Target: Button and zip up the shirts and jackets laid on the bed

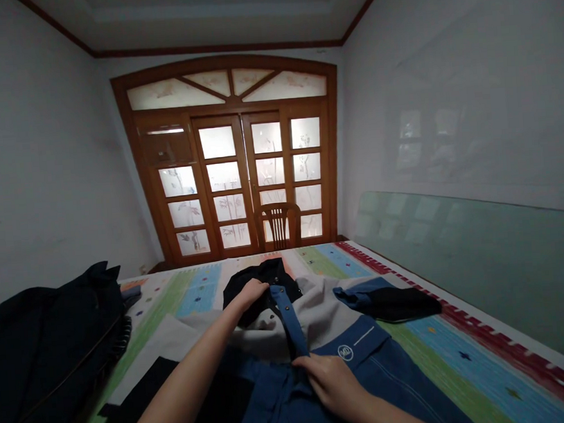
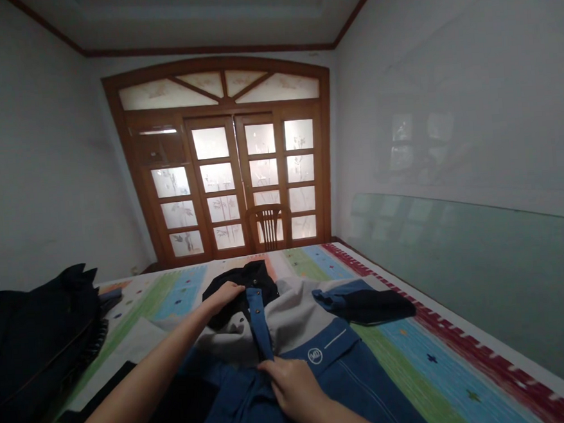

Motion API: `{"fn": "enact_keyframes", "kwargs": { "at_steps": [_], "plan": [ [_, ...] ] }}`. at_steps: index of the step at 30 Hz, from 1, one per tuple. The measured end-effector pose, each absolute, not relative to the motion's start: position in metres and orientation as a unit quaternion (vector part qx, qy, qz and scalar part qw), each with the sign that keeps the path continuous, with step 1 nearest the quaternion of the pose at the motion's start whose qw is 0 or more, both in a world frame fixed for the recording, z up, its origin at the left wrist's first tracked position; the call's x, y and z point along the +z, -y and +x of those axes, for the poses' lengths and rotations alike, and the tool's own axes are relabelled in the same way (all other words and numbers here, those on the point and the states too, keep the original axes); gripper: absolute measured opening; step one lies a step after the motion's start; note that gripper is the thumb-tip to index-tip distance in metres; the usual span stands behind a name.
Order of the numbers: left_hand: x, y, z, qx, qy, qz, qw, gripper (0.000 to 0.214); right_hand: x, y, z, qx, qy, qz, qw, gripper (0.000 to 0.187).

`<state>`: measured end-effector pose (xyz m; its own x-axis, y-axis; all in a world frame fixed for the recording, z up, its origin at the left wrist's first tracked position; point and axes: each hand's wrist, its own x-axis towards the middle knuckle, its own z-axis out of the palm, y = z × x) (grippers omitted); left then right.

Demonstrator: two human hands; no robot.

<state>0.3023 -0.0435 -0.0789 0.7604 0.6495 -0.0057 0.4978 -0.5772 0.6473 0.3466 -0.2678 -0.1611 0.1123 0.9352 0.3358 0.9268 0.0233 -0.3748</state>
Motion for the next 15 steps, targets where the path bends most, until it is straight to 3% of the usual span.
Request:
{"fn": "enact_keyframes", "kwargs": {
  "at_steps": [8, 15],
  "plan": [
    [-0.059, 0.075, 0.275, 0.131, -0.25, 0.854, 0.437, 0.023, -0.113, 0.256, 0.347, -0.106, 0.546, -0.718, 0.418, 0.016],
    [-0.049, 0.118, 0.257, 0.14, -0.204, 0.869, 0.429, 0.02, -0.077, 0.232, 0.331, -0.156, 0.599, -0.722, 0.309, 0.007]
  ]
}}
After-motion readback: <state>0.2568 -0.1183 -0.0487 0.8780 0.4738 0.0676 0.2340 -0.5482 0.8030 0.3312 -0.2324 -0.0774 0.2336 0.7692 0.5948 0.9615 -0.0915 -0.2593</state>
